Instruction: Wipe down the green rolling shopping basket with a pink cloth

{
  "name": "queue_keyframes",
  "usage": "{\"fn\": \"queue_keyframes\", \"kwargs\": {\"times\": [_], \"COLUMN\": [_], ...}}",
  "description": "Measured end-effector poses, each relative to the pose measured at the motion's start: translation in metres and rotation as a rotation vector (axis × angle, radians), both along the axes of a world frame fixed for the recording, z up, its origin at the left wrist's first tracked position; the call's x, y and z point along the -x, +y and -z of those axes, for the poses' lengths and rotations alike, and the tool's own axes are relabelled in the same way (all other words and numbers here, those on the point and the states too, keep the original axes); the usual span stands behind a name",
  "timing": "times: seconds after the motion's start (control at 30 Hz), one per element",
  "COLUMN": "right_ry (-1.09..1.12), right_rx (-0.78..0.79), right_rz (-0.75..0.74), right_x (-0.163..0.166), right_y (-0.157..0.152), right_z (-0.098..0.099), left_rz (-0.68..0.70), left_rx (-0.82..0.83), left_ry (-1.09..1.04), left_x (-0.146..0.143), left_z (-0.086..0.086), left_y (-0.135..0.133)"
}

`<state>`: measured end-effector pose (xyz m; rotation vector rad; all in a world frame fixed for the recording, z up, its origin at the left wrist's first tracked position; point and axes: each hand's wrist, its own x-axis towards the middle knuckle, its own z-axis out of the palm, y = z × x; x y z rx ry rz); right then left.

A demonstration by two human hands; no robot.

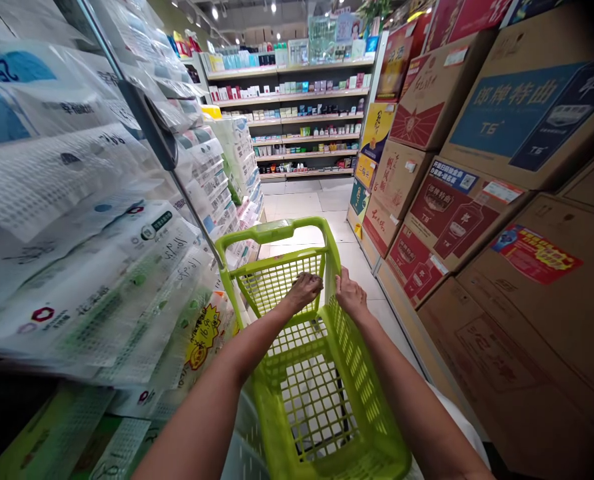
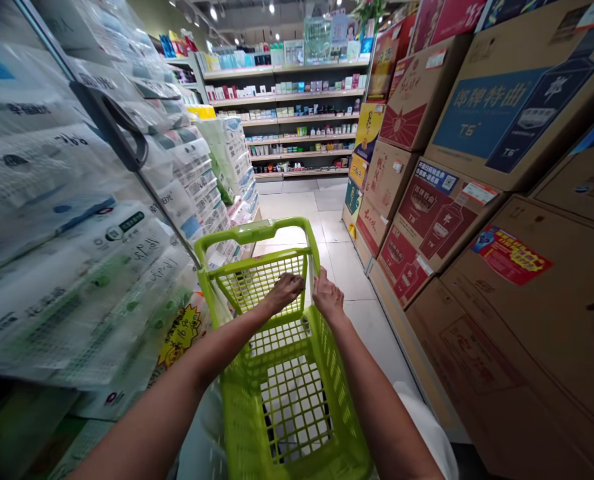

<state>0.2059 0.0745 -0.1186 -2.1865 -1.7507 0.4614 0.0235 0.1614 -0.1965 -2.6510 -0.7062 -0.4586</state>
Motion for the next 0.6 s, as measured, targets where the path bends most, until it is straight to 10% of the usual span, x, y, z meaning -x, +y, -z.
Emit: {"fn": "queue_keyframes", "kwargs": {"times": [0.6], "right_ry": [0.023], "right_rx": [0.011], "right_rz": [0.002], "right_x": [0.007], "right_y": [0.0], "right_z": [-0.001], "left_rz": [-0.085], "left_rx": [-0.03], "left_ry": [-0.086], "left_x": [0.022], "left_z": [-0.013], "left_y": [0.001]}}
